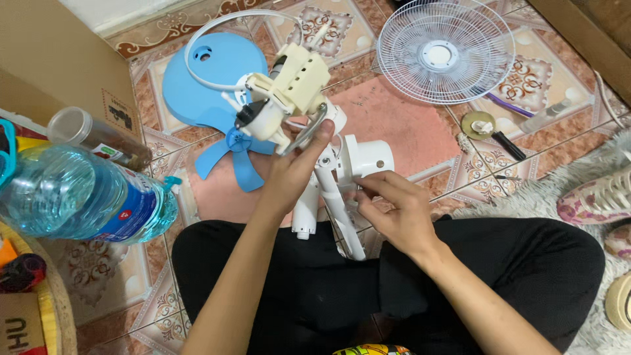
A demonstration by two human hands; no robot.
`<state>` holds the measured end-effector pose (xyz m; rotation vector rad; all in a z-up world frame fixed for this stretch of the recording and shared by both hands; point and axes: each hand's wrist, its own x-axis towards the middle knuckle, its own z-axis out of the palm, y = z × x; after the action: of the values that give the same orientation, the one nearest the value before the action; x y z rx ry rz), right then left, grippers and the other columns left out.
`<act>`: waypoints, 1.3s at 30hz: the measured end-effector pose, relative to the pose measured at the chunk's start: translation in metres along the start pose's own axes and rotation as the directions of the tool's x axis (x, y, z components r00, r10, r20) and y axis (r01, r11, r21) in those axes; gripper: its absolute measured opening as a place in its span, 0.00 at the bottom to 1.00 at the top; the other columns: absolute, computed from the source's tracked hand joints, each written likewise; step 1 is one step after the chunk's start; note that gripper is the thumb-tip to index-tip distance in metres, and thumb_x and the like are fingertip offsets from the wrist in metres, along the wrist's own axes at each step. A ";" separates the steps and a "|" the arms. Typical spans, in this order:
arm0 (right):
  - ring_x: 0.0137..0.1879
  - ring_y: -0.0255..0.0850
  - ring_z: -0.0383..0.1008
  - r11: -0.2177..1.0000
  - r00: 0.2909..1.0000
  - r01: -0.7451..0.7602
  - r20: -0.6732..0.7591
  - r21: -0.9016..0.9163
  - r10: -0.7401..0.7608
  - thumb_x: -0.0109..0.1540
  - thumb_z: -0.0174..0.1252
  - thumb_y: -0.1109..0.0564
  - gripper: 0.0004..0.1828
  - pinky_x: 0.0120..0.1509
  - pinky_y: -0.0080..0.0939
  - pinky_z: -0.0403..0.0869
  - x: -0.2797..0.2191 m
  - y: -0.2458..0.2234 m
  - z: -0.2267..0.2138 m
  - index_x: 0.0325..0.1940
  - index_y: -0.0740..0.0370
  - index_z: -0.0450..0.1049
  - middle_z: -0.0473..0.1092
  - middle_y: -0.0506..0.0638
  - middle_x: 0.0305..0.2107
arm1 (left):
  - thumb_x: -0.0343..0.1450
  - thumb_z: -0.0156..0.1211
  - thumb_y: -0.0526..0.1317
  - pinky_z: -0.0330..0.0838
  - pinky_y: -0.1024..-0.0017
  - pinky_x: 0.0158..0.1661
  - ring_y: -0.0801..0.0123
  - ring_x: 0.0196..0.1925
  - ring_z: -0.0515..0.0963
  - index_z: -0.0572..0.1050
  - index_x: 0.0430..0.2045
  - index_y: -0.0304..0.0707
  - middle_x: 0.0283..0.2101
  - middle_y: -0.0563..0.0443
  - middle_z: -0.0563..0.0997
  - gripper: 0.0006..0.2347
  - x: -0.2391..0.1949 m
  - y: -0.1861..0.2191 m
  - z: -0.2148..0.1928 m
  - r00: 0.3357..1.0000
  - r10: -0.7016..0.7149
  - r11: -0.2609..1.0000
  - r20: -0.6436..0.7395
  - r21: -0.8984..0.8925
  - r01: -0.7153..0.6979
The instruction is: The person assembles a disassembled electric fan while sitting on the floor. They connect the motor housing to the fan stand, attach the fan blades to the motor, and secure the components together by hand.
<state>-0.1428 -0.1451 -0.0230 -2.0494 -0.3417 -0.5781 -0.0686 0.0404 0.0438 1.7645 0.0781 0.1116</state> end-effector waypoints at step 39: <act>0.34 0.32 0.79 0.879 0.893 -0.342 -0.177 0.331 0.414 0.56 0.85 0.65 0.11 0.43 0.32 0.80 0.025 -0.071 0.020 0.40 0.58 0.92 0.86 0.50 0.31 | 0.78 0.72 0.49 0.71 0.48 0.71 0.42 0.71 0.83 0.79 0.68 0.31 0.60 0.30 0.84 0.26 -0.023 0.030 -0.003 0.976 0.174 0.985 0.133 -0.008 -0.175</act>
<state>-0.1484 -0.0916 0.0330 -1.6736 0.1210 -0.4921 -0.0918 0.0352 0.0731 1.7763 -0.1744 0.1203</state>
